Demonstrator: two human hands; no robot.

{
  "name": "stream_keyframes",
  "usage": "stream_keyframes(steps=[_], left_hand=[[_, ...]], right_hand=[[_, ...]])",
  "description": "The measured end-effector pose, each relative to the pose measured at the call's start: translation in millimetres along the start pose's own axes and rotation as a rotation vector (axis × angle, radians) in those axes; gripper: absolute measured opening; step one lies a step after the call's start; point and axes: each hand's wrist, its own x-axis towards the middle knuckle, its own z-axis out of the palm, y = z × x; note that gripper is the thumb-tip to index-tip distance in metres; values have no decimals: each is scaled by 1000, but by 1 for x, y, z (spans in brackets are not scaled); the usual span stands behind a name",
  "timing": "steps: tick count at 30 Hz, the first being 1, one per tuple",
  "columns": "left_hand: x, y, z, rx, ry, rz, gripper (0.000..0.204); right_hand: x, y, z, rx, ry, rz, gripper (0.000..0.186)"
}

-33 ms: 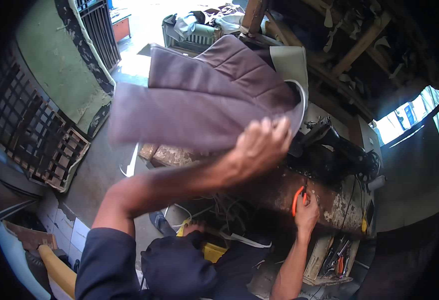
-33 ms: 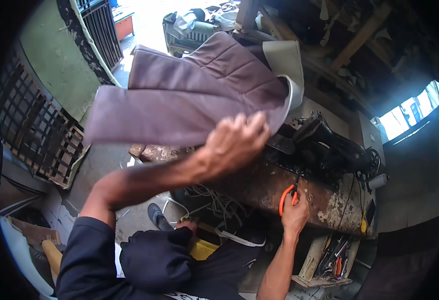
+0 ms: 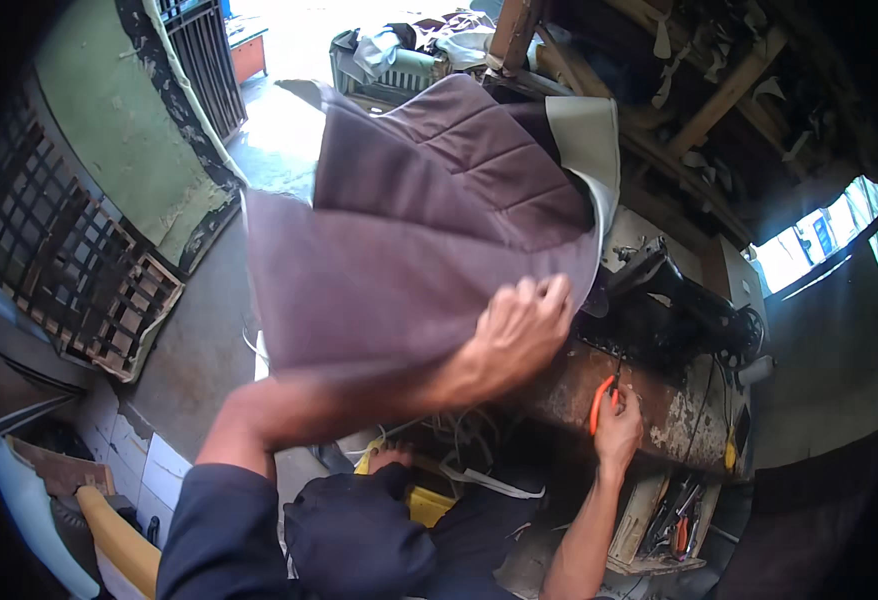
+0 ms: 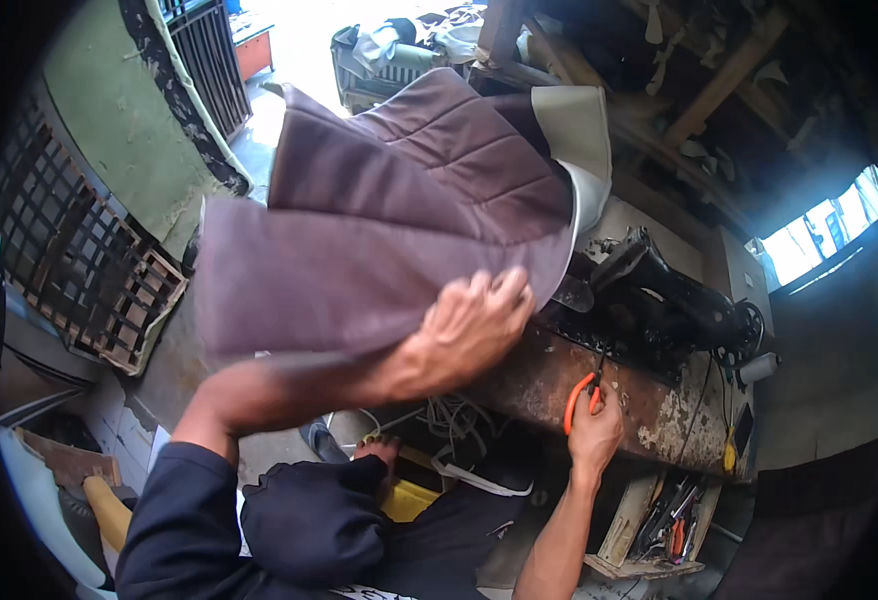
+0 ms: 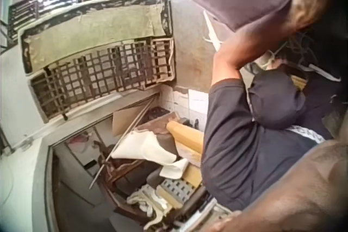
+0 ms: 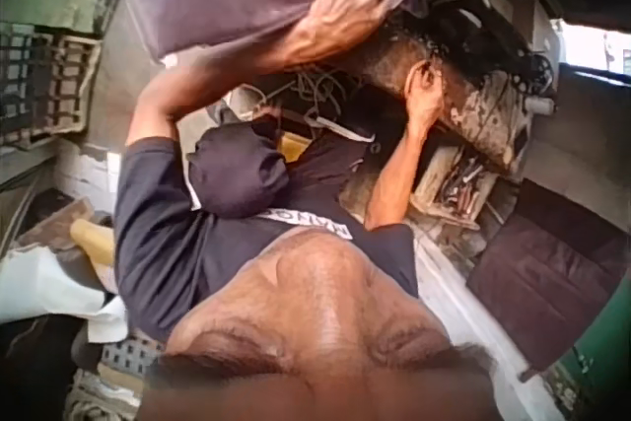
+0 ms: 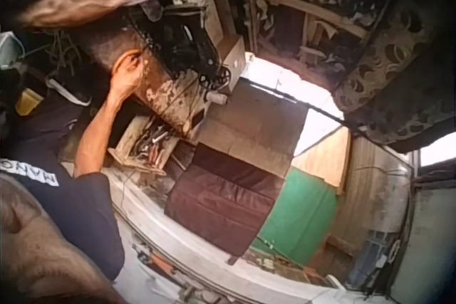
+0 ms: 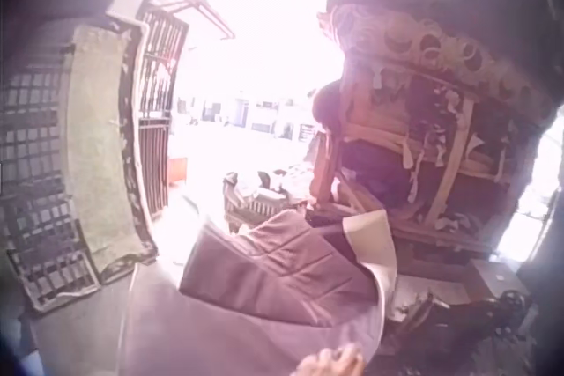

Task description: The person sews a white fabric strip onto a brown quilted upholstery panel using a sewing machine and trims the excess material with shears.

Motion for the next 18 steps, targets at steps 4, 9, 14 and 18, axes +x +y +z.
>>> stream_keyframes(steps=[4, 9, 14, 18], left_hand=[[-69, 24, 8, -444, -483, -383, 71], [-87, 19, 20, -439, -289, -273, 73], [-112, 13, -7, -704, -296, -235, 56], [-179, -10, -65, -616, 28, -513, 43]], right_hand=[[5, 6, 4, 113, -44, 42, 38], [-5, -78, 22, 621, -42, -349, 47], [22, -157, 78, 310, -254, -722, 49], [48, -113, 131, 140, -236, -676, 50]])
